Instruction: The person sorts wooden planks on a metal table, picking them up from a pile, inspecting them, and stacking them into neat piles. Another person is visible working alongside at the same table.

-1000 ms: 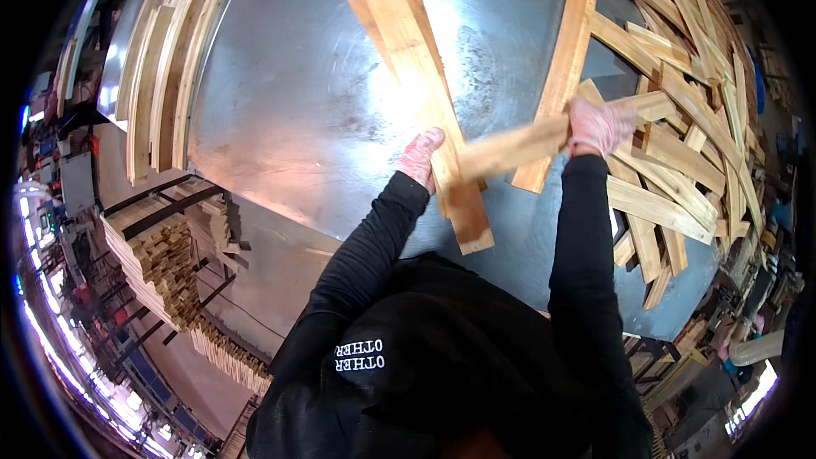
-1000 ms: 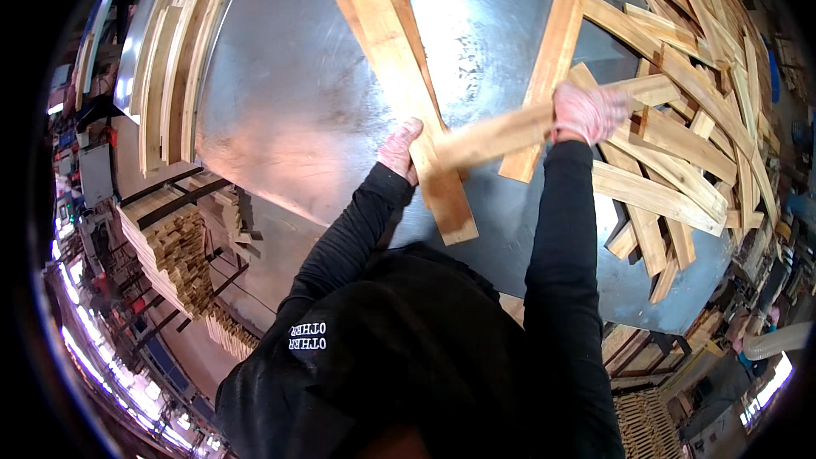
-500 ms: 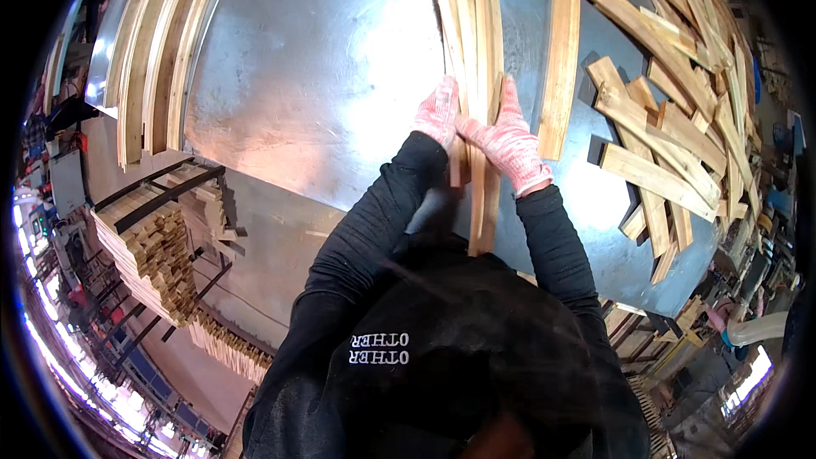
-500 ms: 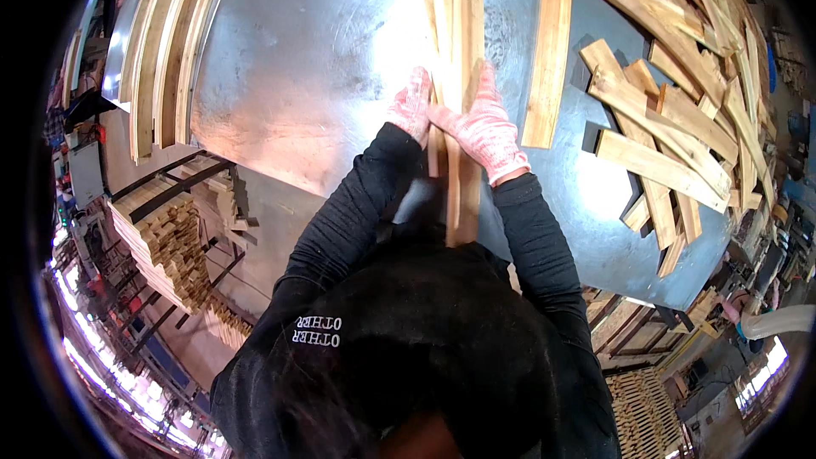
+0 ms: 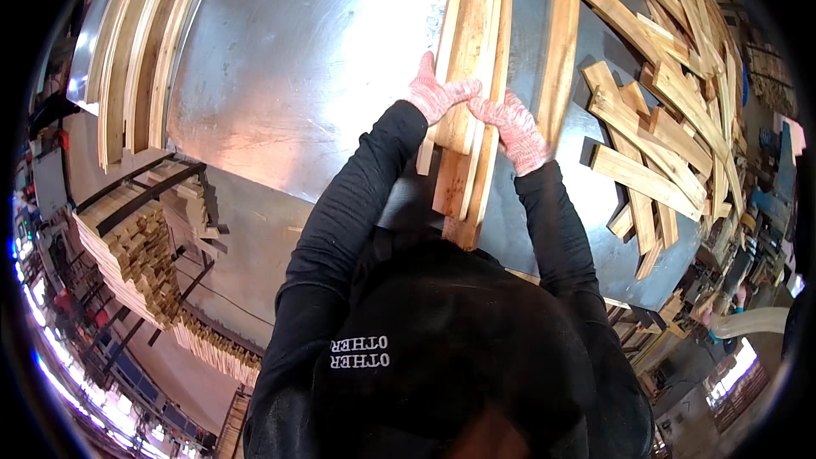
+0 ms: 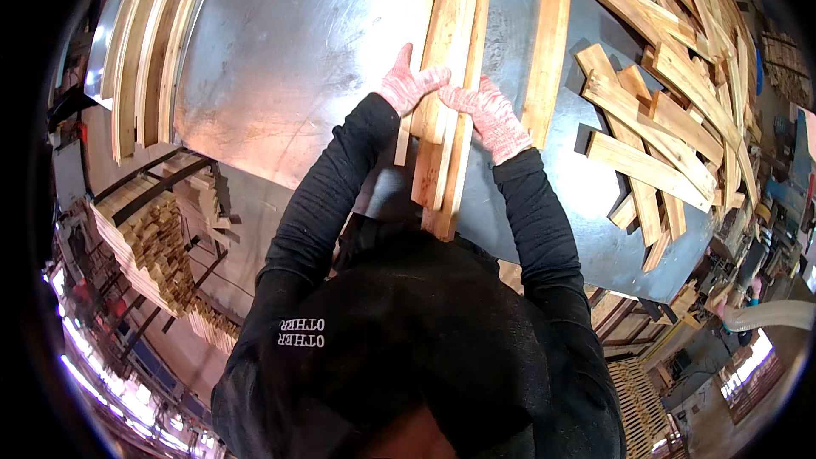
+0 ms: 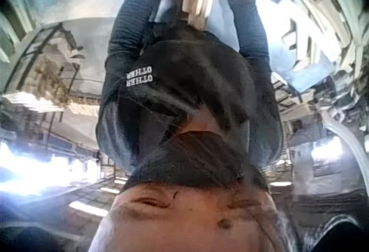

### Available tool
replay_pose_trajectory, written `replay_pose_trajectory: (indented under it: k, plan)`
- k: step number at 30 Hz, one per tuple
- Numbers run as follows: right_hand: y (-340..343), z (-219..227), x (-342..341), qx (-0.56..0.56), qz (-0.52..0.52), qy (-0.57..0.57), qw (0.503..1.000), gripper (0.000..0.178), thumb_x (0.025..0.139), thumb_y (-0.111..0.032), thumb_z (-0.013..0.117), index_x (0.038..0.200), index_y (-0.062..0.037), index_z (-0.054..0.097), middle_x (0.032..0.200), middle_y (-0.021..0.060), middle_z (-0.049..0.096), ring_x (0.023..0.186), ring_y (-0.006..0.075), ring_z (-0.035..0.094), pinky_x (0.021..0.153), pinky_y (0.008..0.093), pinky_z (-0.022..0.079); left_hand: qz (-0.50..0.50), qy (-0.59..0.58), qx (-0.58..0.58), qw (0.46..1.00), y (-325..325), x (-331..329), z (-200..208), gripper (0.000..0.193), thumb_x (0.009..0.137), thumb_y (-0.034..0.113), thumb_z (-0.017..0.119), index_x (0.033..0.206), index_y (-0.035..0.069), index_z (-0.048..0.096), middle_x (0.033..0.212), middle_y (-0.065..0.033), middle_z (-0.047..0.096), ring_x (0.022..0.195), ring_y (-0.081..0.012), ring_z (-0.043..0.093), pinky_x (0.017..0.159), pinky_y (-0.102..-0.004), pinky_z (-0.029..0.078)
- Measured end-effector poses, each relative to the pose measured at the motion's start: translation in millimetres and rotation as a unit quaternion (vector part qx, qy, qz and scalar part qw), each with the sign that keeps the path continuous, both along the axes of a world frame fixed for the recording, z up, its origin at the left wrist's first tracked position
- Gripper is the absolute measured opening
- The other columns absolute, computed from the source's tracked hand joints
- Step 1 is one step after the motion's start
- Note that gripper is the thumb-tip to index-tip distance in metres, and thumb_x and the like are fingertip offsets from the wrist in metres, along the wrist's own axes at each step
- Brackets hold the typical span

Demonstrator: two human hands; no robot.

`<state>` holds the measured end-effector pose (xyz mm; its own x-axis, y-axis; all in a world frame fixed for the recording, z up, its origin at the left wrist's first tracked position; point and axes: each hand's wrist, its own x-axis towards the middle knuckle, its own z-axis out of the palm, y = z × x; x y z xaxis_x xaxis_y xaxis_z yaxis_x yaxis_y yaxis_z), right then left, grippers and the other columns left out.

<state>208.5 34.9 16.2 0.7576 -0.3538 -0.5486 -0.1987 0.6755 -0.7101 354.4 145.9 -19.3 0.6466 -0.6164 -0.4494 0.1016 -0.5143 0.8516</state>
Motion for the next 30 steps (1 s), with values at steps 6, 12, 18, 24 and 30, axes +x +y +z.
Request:
replay_pose_trajectory:
  k: [6, 12, 18, 24, 30]
  plan:
    - [-16, 1, 4, 0.087, 0.026, -0.003, 0.996, 0.062, 0.082, -0.016, 0.079, 0.135, 0.0008, 0.052, 0.116, 0.0146, 0.067, 0.1, 0.0185, 0.067, 0.091, 0.0333, 0.055, 0.003, 0.21, -0.096, 0.973, 10, 23, 31, 0.094, 0.081, 0.03, 0.083, 0.147, -0.007, 0.028, 0.11, -0.0151, 0.068, 0.094, -0.0228, 0.067, 0.089, -0.0317, 0.053]
    - [4, 26, 27, 0.091, 0.107, -0.03, 0.99, 0.068, 0.077, -0.017, 0.078, 0.133, 0.0082, 0.049, 0.117, 0.0214, 0.063, 0.105, 0.0306, 0.065, 0.096, 0.0416, 0.054, 0.022, 0.1, -0.112, 0.988, 4, 26, -5, 0.059, 0.092, 0.022, 0.07, 0.136, -0.01, 0.046, 0.115, -0.0176, 0.068, 0.105, -0.0233, 0.064, 0.096, -0.0322, 0.05]
    - [-28, 29, 46, 0.179, 0.072, -0.081, 0.978, 0.057, 0.08, -0.019, 0.077, 0.126, 0.0067, 0.055, 0.104, 0.0191, 0.067, 0.097, 0.0301, 0.067, 0.092, 0.0397, 0.055, 0.017, 0.237, -0.191, 0.952, 79, 56, 17, 0.026, 0.095, 0.014, 0.055, 0.108, -0.005, 0.067, 0.106, -0.015, 0.072, 0.098, -0.0199, 0.069, 0.09, -0.0315, 0.054]
    - [-3, 16, 96, -0.391, 0.198, 0.101, 0.893, 0.088, 0.088, -0.043, 0.066, 0.154, -0.003, 0.025, 0.141, 0.0268, 0.049, 0.126, 0.0406, 0.053, 0.109, 0.0419, 0.04, 0.025, -0.147, -0.095, 0.984, 225, 84, -6, 0.022, 0.093, 0.011, 0.059, 0.111, 0.002, 0.068, 0.107, -0.0129, 0.069, 0.095, -0.0228, 0.069, 0.083, -0.0328, 0.057]
    - [-66, 46, 50, -0.592, 0.111, 0.453, 0.657, 0.108, 0.074, -0.049, 0.077, 0.156, -0.0068, 0.02, 0.137, 0.0312, 0.047, 0.126, 0.0424, 0.049, 0.106, 0.0491, 0.04, 0.207, 0.143, -0.202, 0.947, 189, 61, 98, 0.043, 0.082, 0.009, 0.064, 0.12, -0.006, 0.055, 0.102, -0.0177, 0.067, 0.083, -0.0282, 0.069, 0.073, -0.0375, 0.059]
